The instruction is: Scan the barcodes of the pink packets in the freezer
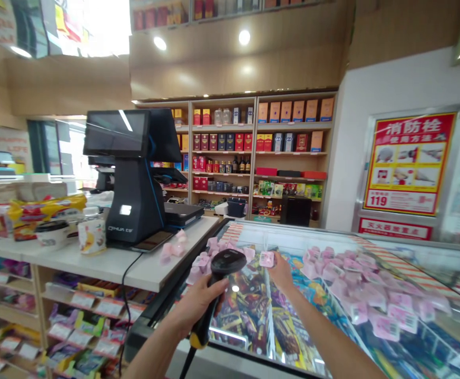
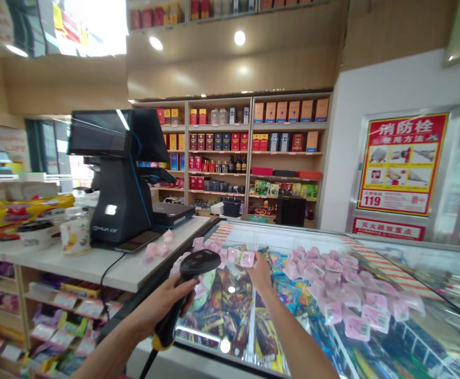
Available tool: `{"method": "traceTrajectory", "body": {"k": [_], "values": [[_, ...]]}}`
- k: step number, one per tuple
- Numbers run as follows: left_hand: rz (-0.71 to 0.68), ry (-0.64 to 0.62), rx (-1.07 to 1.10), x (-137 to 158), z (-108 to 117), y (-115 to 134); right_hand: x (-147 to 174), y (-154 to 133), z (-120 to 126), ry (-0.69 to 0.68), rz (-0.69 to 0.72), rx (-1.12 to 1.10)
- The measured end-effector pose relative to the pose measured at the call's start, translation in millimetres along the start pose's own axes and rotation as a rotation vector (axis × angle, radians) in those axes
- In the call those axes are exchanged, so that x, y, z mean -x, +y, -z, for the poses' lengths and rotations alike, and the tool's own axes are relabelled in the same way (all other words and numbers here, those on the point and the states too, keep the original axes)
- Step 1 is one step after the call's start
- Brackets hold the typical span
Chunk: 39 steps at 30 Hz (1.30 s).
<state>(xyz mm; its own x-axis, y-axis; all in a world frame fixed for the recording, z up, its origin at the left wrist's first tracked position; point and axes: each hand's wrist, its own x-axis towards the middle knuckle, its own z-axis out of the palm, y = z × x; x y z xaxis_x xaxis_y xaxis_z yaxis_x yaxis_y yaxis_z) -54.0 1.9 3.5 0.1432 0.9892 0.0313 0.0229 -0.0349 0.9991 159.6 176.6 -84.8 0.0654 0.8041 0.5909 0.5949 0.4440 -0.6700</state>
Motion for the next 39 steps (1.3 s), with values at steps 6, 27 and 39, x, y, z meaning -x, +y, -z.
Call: {"method": "traceTrajectory", "body": {"k": [6, 27, 39], "values": [[-0.024, -0.050, -0.049, -1.1, -18.7, 12.7, -2.4, 13.5, 21.6, 0.071, -0.014, -0.039], [0.006, 0.056, -0.025, -11.2, -2.5, 6.4, 15.2, 45.7, 74.6, 0.093, -0.097, 0.889], [0.015, 0.124, 0.017, -9.8, 27.8, -7.2, 9.4, 48.7, 80.6, 0.047, -0.060, 0.923]]}}
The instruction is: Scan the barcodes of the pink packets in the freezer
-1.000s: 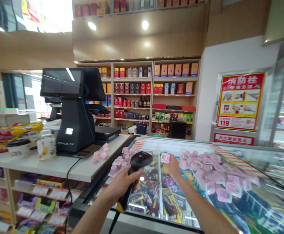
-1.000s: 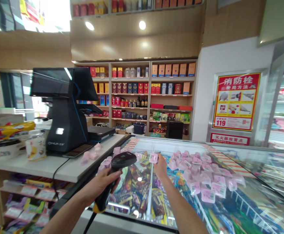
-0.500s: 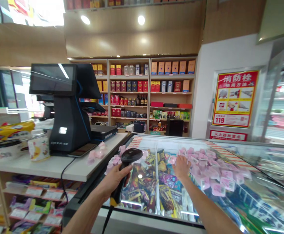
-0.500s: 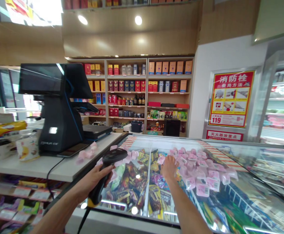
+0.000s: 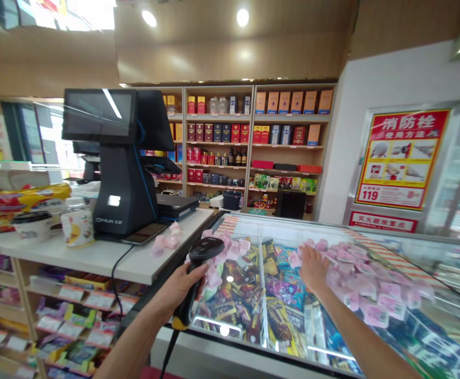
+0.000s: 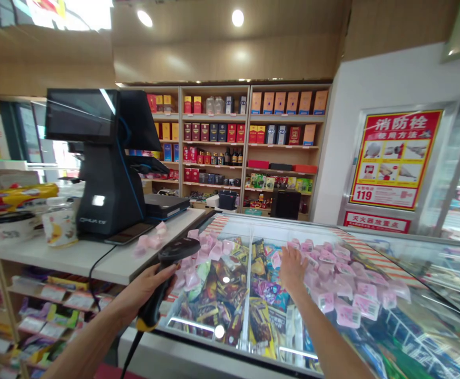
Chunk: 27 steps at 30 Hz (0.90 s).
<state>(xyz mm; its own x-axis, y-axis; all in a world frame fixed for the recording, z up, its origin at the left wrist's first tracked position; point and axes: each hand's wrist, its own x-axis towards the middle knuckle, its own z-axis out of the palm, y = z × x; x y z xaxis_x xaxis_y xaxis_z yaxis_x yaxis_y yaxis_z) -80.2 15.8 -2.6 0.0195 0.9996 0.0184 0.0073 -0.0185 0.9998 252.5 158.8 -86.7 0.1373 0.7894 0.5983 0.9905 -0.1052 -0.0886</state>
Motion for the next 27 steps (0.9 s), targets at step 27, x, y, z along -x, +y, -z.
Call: {"method": "traceTrajectory", "body": {"k": [27], "values": [[-0.039, -0.130, -0.016, 14.6, -20.2, 11.5, -15.9, -98.9, -16.3, 0.123, 0.169, -0.706]]}}
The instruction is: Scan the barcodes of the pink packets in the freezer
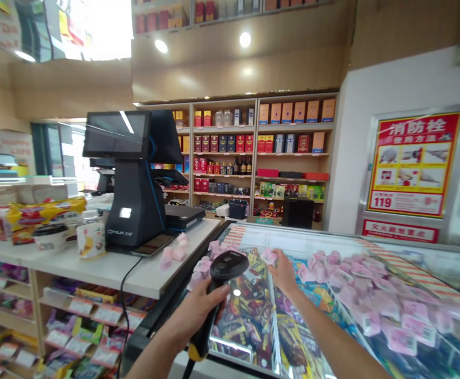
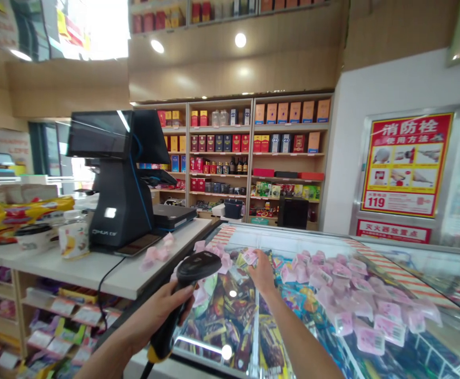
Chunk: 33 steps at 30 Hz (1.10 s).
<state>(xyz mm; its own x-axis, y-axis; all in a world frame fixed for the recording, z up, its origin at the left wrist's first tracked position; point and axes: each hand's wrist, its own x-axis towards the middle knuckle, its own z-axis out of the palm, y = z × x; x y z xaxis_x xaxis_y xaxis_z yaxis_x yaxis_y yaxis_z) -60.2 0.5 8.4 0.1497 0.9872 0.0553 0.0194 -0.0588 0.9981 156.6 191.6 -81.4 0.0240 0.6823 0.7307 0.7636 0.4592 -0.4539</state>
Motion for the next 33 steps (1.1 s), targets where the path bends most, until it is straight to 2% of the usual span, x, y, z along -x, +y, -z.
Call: {"method": "traceTrajectory", "body": {"k": [9, 14, 18, 22, 29, 33], "values": [[-0.006, -0.075, -0.054, 3.0, -21.3, 4.9, 2.1, 3.4, 24.0, 0.031, 0.066, 0.025], [-0.005, -0.037, -0.073, 5.4, -23.6, 7.9, 9.7, 4.2, 33.1, -0.016, 0.064, 0.206], [0.008, 0.040, -0.047, 3.4, -14.7, 7.7, 21.8, 15.8, 39.9, -0.083, 0.042, 0.450], [0.034, 0.067, -0.019, 0.1, -2.7, 3.3, 26.1, 33.8, 46.0, -0.110, -0.013, 0.581], [0.022, 0.119, -0.040, 2.4, 14.3, -6.5, 18.6, 45.6, 47.3, -0.138, 0.036, 0.665], [0.023, 0.138, -0.069, 4.7, 26.6, -10.0, 17.3, 34.2, 44.8, -0.104, 0.046, 0.618]]}}
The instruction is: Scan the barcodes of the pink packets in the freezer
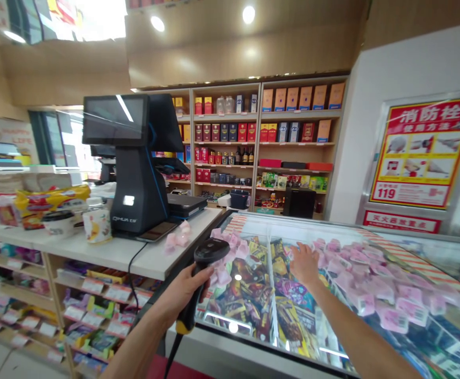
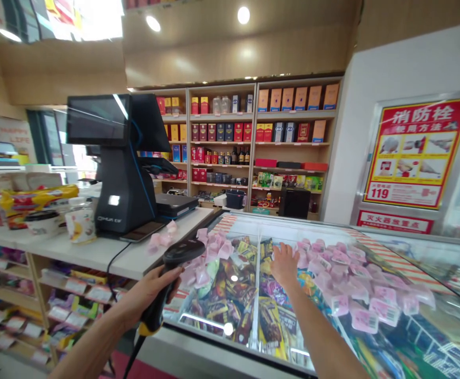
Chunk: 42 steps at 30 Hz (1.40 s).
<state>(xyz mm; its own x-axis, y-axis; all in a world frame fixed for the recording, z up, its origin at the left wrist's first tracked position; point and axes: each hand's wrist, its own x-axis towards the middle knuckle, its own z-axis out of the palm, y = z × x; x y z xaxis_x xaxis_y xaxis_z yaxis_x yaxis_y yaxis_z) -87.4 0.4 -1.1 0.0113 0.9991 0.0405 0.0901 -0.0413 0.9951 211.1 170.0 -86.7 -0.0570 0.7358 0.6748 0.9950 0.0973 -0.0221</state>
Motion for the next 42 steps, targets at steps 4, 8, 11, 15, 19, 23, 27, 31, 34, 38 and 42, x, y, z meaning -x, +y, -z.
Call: {"method": "traceTrajectory", "body": {"k": [4, 8, 11, 15, 19, 23, 27, 31, 34, 38, 42], "values": [[0.011, 0.043, -0.021, 0.7, 8.7, -0.1, -6.4, -42.7, 8.7, 0.044, 0.075, -0.169], [0.041, 0.081, -0.001, 4.1, 14.0, -0.7, -15.6, -103.7, 7.6, -0.130, 0.114, -0.384], [0.050, 0.071, 0.019, 8.0, 15.6, -1.4, -16.4, -134.3, 0.0, -0.253, 0.106, -0.405], [0.045, 0.041, 0.014, 13.2, 13.0, 1.5, -10.0, -136.0, -9.7, -0.249, 0.102, -0.451], [0.021, -0.001, 0.032, 15.7, 4.0, 7.0, -4.3, -103.6, -12.7, -0.135, 0.082, -0.666], [0.022, -0.089, 0.065, 15.6, -12.7, 12.8, -1.7, -64.2, -13.7, 0.019, -0.043, -0.771], [0.026, -0.144, 0.036, 16.6, -29.0, 18.8, 0.8, -39.9, -16.0, 0.087, -0.073, -0.798], [0.023, -0.152, -0.012, 19.5, -36.6, 22.5, 4.8, -32.6, -17.8, 0.113, -0.094, -0.823], [0.029, -0.160, -0.025, 20.5, -39.4, 24.7, 7.7, -31.4, -15.1, 0.116, -0.100, -0.819], [0.027, -0.165, -0.053, 18.2, -42.8, 27.5, 10.2, -27.2, -6.7, 0.144, -0.101, -0.760], [-0.018, -0.187, -0.069, 14.5, -45.1, 28.4, 12.0, -21.0, -1.6, 0.150, -0.097, -0.701]]}}
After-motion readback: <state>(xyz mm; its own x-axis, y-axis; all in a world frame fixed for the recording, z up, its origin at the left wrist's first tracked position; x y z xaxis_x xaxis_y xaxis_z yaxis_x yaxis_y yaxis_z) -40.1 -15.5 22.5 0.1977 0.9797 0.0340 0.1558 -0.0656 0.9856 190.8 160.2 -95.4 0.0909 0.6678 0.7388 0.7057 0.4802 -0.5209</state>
